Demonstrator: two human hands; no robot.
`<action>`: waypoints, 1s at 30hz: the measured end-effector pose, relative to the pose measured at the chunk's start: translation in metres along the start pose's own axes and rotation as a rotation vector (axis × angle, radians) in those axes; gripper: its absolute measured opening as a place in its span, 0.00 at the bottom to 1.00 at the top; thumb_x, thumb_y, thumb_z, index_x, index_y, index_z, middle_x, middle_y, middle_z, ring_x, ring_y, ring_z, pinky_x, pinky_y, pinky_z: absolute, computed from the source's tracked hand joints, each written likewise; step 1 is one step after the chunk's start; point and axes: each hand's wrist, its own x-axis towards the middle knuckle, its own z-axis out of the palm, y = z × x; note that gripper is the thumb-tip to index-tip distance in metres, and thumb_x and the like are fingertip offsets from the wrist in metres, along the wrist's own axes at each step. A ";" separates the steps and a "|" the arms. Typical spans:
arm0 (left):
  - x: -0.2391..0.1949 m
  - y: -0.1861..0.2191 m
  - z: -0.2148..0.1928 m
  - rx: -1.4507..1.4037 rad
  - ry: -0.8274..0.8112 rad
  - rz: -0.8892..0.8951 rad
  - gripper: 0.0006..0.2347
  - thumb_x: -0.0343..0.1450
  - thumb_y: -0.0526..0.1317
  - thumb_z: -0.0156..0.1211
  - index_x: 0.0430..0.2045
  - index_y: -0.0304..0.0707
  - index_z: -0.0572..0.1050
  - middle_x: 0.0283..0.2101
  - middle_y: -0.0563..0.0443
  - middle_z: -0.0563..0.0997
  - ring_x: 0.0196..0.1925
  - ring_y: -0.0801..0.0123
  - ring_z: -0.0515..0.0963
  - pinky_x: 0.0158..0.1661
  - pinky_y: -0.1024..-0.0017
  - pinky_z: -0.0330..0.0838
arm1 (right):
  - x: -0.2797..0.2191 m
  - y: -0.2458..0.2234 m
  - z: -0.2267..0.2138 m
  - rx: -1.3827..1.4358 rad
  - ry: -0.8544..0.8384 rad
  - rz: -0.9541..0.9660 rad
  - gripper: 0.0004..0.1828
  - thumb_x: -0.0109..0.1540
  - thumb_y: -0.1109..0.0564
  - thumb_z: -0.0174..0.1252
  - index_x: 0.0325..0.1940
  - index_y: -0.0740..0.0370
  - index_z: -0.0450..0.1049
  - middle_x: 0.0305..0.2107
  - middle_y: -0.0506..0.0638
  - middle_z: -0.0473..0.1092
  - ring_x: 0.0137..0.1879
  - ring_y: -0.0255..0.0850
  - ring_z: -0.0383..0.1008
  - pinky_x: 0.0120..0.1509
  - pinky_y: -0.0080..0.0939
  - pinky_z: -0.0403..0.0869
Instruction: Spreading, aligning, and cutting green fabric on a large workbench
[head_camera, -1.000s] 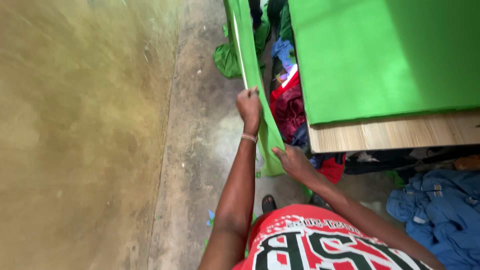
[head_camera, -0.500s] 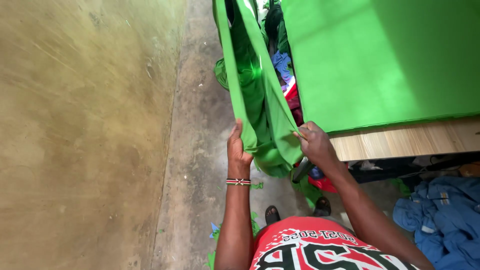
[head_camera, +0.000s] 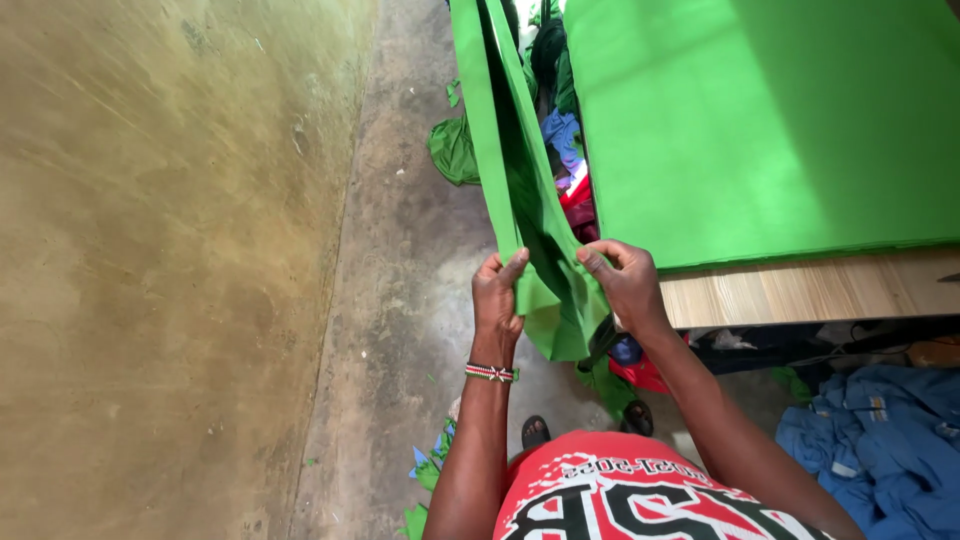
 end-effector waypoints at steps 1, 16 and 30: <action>-0.004 0.004 0.006 0.001 0.007 -0.006 0.09 0.65 0.32 0.74 0.30 0.32 0.76 0.28 0.38 0.85 0.27 0.57 0.87 0.29 0.59 0.85 | -0.001 0.010 0.000 -0.002 -0.001 0.009 0.09 0.67 0.49 0.66 0.39 0.55 0.83 0.22 0.41 0.71 0.33 0.26 0.63 0.39 0.33 0.72; 0.008 -0.037 0.010 0.313 -0.088 0.178 0.07 0.66 0.34 0.73 0.25 0.32 0.77 0.20 0.51 0.81 0.21 0.72 0.83 0.23 0.74 0.82 | -0.012 0.048 -0.001 0.164 -0.062 0.017 0.09 0.67 0.58 0.63 0.50 0.64 0.81 0.31 0.47 0.77 0.37 0.29 0.71 0.44 0.33 0.75; -0.032 -0.009 0.061 0.393 -0.047 0.267 0.07 0.66 0.34 0.72 0.24 0.34 0.77 0.18 0.57 0.74 0.21 0.82 0.76 0.21 0.80 0.76 | 0.013 0.032 -0.013 0.218 0.083 0.076 0.13 0.74 0.51 0.54 0.40 0.59 0.77 0.24 0.42 0.68 0.28 0.26 0.65 0.34 0.27 0.73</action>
